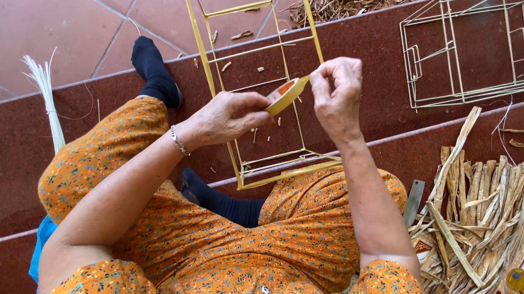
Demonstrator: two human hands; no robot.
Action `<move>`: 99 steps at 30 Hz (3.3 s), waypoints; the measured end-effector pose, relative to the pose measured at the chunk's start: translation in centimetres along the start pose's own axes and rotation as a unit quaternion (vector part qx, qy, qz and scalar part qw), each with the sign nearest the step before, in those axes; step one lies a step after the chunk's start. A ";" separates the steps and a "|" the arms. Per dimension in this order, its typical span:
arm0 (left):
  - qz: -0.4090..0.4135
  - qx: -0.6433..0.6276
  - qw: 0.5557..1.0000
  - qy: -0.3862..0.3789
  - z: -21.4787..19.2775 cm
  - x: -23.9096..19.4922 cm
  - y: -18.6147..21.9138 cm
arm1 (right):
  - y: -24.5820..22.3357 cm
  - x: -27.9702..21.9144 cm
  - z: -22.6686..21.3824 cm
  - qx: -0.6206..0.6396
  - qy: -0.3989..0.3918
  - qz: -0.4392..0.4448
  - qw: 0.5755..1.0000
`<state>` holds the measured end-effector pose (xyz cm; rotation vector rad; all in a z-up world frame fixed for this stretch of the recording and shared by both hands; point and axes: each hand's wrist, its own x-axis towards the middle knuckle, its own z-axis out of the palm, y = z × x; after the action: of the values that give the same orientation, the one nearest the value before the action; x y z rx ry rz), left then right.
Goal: The person sits on the floor and assembles a rectangular bamboo frame by wrapping thin bamboo strips around the joints. They use scissors to trim excess strips and secure the structure.
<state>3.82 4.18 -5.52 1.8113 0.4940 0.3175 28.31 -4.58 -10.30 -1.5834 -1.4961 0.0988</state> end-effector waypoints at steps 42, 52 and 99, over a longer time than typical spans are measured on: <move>-0.059 0.057 0.975 0.208 -1.9 7.1 -3.6 | 4.2 5.6 3.5 0.116 0.009 0.172 0.978; -0.098 -0.123 0.975 0.154 -3.5 6.0 -2.0 | 5.5 5.4 4.5 0.067 -0.050 0.255 0.963; -0.055 0.531 0.827 0.176 -4.3 3.8 -10.3 | 7.0 8.2 2.6 -0.348 -0.113 -0.317 0.875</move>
<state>3.40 12.07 -14.28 2.8003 1.2005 0.3210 34.01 4.77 -12.09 -1.5359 -2.3403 -0.7297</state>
